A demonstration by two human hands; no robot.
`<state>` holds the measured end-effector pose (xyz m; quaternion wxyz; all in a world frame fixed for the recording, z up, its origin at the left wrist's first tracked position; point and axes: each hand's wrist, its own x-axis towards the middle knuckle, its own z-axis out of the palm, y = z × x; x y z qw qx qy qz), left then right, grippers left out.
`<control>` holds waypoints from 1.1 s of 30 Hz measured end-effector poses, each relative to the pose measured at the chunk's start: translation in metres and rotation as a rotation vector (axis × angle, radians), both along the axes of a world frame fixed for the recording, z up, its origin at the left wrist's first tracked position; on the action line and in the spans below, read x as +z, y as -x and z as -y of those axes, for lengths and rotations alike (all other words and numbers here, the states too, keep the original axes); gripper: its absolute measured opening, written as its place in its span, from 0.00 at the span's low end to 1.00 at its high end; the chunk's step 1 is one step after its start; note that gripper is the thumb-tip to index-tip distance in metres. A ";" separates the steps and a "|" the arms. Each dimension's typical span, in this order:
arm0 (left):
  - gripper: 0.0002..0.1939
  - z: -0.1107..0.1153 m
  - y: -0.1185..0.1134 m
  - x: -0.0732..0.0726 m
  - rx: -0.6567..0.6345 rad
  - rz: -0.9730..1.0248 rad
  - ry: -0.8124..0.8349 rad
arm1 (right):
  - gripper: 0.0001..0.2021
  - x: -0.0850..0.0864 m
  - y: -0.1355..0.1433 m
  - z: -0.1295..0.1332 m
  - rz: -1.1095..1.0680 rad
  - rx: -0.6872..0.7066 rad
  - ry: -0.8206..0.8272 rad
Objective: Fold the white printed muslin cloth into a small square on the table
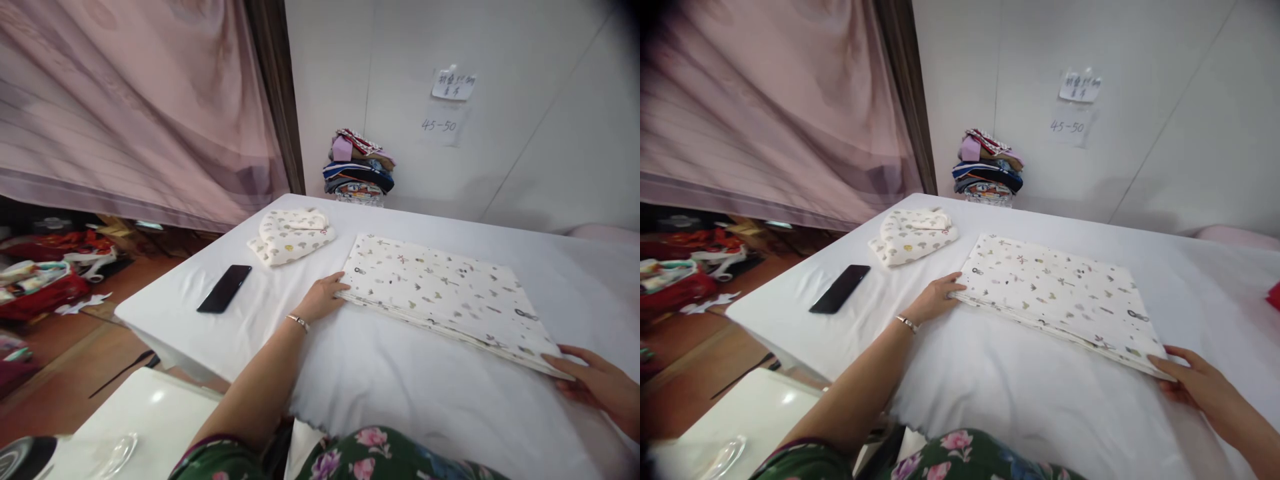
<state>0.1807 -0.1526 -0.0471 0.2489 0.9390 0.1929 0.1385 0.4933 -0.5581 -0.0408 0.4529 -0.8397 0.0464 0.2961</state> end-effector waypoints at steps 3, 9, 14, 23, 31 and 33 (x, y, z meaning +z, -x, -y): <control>0.23 0.000 0.003 0.003 0.004 -0.007 0.105 | 0.39 -0.002 0.000 0.001 0.000 0.015 -0.013; 0.20 -0.001 0.003 0.003 -0.002 -0.003 0.101 | 0.41 0.002 0.004 -0.001 0.039 0.040 0.000; 0.13 0.001 -0.003 -0.002 0.057 -0.017 -0.064 | 0.39 0.003 0.004 -0.003 0.147 0.043 0.047; 0.17 0.002 0.003 0.005 0.002 -0.028 -0.119 | 0.38 -0.014 -0.003 0.002 0.181 0.125 0.125; 0.18 0.006 0.004 0.008 0.089 -0.038 -0.049 | 0.39 -0.033 -0.012 0.006 0.200 0.132 0.086; 0.19 0.007 0.006 0.010 0.104 -0.017 0.100 | 0.39 -0.031 -0.010 0.004 0.175 0.114 0.081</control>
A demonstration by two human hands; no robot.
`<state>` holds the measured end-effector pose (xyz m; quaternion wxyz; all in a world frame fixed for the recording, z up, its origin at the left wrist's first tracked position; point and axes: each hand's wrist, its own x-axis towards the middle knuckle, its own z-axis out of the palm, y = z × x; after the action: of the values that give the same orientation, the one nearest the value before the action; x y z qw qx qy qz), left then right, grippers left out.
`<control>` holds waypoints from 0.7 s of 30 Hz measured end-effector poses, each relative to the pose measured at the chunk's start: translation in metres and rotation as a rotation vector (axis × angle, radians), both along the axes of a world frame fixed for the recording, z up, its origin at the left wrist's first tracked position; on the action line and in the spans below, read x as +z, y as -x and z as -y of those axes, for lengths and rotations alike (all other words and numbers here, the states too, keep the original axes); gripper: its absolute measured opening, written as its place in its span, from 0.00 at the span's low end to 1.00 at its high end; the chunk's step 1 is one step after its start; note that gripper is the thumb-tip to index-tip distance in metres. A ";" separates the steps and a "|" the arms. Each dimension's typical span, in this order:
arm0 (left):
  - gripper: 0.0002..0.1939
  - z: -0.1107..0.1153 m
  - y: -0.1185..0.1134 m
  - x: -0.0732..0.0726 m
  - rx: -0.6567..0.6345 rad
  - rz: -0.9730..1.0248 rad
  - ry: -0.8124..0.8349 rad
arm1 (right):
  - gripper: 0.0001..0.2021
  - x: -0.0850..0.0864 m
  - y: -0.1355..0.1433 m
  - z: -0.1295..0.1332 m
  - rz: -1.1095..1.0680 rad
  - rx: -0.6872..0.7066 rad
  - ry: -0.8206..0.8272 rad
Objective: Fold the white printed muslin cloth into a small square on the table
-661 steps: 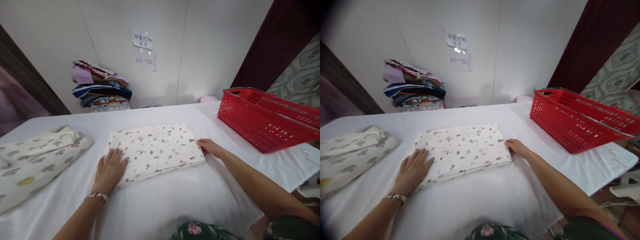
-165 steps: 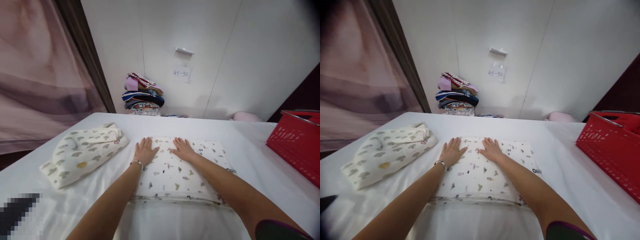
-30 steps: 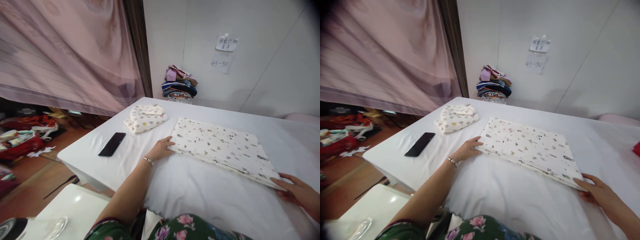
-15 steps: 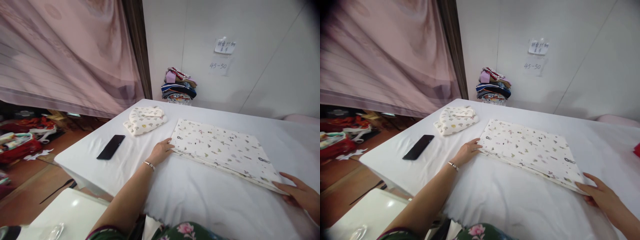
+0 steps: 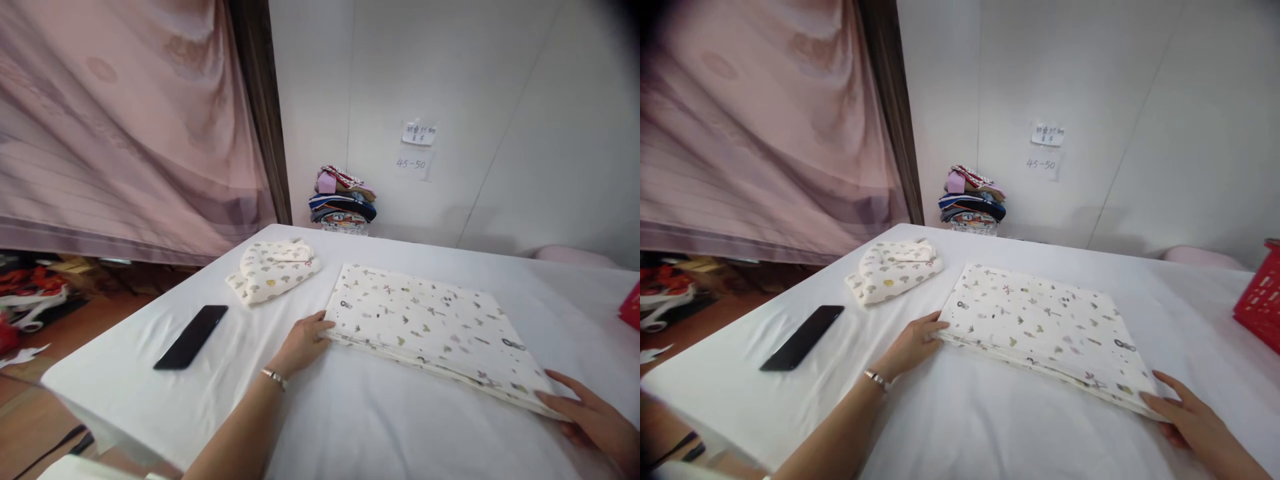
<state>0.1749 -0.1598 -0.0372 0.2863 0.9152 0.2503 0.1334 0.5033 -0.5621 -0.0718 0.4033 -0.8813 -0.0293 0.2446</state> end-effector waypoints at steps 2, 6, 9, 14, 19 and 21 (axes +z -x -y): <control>0.21 0.001 0.001 0.003 0.047 0.023 0.148 | 0.41 0.008 0.005 -0.004 -0.039 -0.039 -0.027; 0.27 0.004 -0.007 0.008 0.275 -0.009 0.254 | 0.44 0.028 0.019 -0.013 -0.137 -0.086 -0.120; 0.30 0.005 -0.018 0.010 0.376 -0.092 0.176 | 0.43 0.031 0.027 -0.017 -0.097 -0.099 -0.147; 0.27 0.002 -0.034 0.014 0.368 -0.237 0.052 | 0.39 0.017 0.030 -0.018 0.040 -0.100 -0.188; 0.20 -0.006 -0.039 0.020 0.377 -0.297 0.169 | 0.39 0.020 0.026 -0.015 0.064 -0.074 -0.199; 0.20 -0.005 -0.038 0.018 0.398 -0.239 0.206 | 0.39 0.028 0.021 -0.012 0.072 -0.044 -0.207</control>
<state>0.2127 -0.1551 -0.0191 0.3146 0.8232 0.4698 0.0516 0.4825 -0.5497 -0.0435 0.4960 -0.8436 -0.0497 0.1996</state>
